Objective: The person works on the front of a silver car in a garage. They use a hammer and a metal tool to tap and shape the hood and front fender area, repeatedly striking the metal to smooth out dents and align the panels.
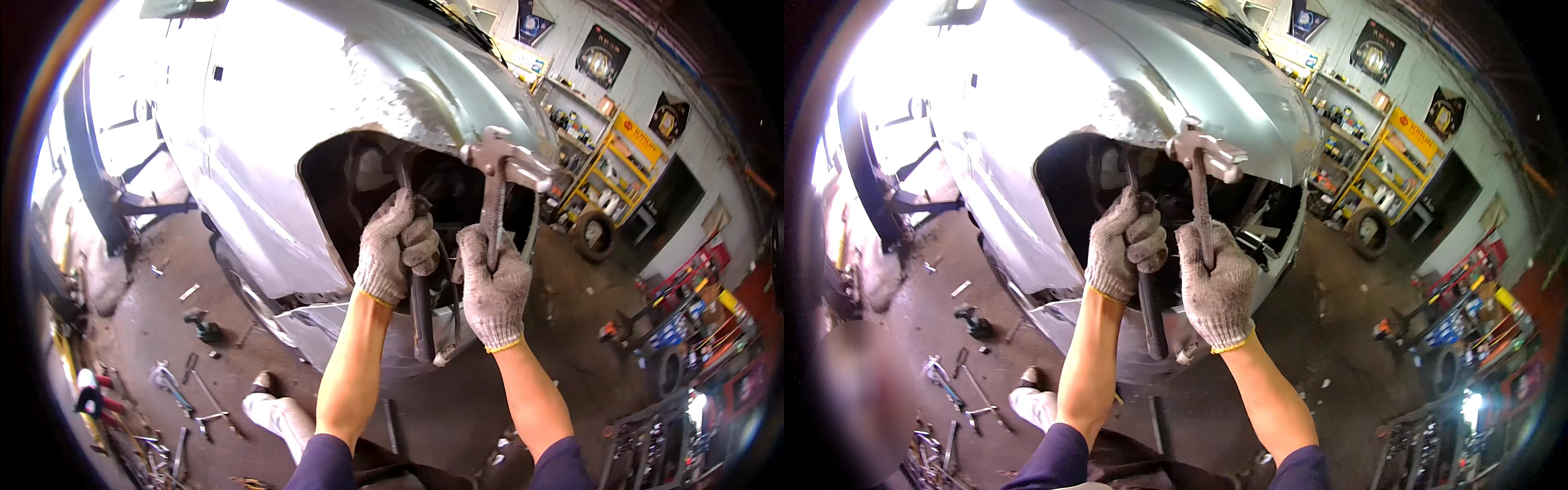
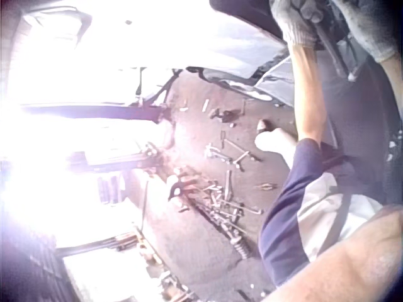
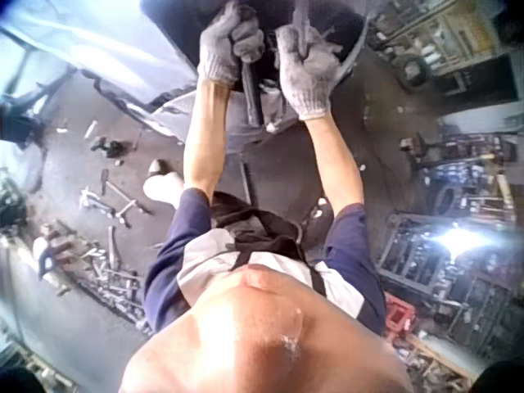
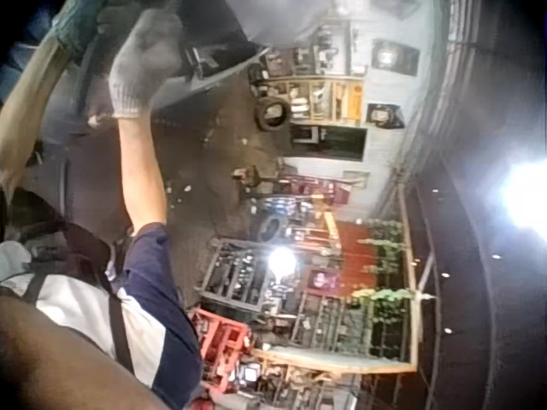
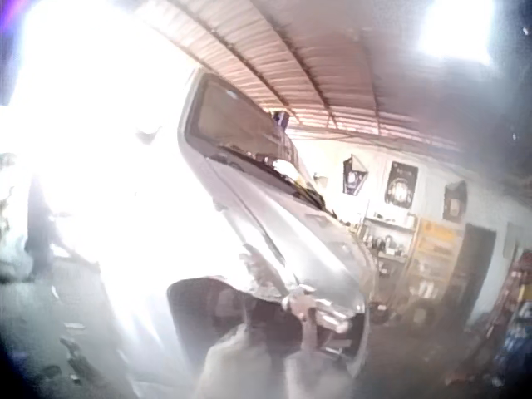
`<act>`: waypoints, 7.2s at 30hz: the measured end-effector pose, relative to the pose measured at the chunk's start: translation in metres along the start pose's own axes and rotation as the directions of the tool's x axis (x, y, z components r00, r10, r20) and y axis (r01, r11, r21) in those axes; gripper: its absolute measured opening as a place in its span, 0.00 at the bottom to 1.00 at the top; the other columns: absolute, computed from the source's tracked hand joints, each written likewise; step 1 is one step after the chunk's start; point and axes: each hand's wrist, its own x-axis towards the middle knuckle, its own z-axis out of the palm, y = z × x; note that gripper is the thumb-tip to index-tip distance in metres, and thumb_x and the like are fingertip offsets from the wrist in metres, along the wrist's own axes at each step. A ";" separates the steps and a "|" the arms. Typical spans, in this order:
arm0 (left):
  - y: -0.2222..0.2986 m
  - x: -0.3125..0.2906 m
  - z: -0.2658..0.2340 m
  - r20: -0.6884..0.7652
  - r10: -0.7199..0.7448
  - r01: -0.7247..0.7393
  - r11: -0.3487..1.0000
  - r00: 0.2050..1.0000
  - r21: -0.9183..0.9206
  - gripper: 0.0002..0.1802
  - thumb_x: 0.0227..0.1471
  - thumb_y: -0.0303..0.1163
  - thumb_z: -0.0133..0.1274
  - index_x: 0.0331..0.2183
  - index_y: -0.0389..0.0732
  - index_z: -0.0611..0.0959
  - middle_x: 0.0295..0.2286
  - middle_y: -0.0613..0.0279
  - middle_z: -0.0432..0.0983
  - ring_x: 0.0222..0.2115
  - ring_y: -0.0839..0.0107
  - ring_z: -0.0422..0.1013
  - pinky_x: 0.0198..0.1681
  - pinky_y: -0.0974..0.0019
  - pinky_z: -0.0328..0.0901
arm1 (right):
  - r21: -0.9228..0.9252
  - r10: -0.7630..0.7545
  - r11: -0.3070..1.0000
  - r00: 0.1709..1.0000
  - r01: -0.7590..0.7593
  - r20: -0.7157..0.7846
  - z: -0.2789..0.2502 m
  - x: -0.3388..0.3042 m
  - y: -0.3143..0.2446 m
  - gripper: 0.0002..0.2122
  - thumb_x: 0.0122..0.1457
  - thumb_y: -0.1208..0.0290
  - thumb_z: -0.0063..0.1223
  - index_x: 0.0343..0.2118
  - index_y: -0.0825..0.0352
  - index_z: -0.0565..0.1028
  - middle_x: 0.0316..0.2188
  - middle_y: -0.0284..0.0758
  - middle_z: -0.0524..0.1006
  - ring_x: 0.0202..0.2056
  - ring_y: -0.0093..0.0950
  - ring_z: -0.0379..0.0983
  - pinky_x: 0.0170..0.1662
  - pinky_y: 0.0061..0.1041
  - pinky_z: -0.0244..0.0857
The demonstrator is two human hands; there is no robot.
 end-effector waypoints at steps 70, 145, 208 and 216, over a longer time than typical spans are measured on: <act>0.013 0.019 -0.019 -0.002 -0.051 0.050 0.995 0.999 -0.085 0.25 0.61 0.59 0.49 0.26 0.48 0.71 0.13 0.79 0.55 0.08 0.84 0.50 0.10 0.75 0.47 | -0.187 -0.409 0.907 0.893 0.377 -0.186 0.028 0.010 -0.045 0.16 0.65 0.60 0.56 0.37 0.73 0.75 0.23 0.38 0.79 0.21 0.26 0.75 0.29 0.23 0.72; 0.015 0.012 -0.037 -0.204 0.003 -0.021 0.996 0.979 -0.088 0.25 0.65 0.57 0.42 0.27 0.49 0.77 0.11 0.77 0.52 0.07 0.80 0.48 0.10 0.70 0.42 | -0.154 0.090 0.986 0.982 -0.064 0.167 -0.005 -0.058 0.054 0.12 0.64 0.61 0.58 0.33 0.67 0.79 0.18 0.28 0.73 0.21 0.20 0.68 0.28 0.26 0.63; -0.012 0.055 -0.123 -0.095 0.369 -0.265 0.802 0.925 0.536 0.16 0.67 0.45 0.43 0.44 0.43 0.73 0.38 0.63 0.73 0.35 0.73 0.69 0.34 0.68 0.68 | -0.147 -0.191 0.961 0.946 0.235 0.262 0.042 0.026 -0.020 0.08 0.60 0.69 0.56 0.33 0.69 0.74 0.30 0.43 0.78 0.28 0.44 0.77 0.31 0.38 0.71; -0.004 0.041 -0.058 -0.263 0.242 -0.154 0.936 0.934 0.316 0.26 0.61 0.61 0.47 0.37 0.45 0.75 0.22 0.68 0.67 0.17 0.73 0.62 0.19 0.70 0.58 | -0.006 -0.174 0.984 0.975 0.176 0.142 0.003 -0.012 -0.013 0.10 0.62 0.63 0.57 0.35 0.65 0.77 0.24 0.40 0.78 0.25 0.42 0.76 0.30 0.34 0.72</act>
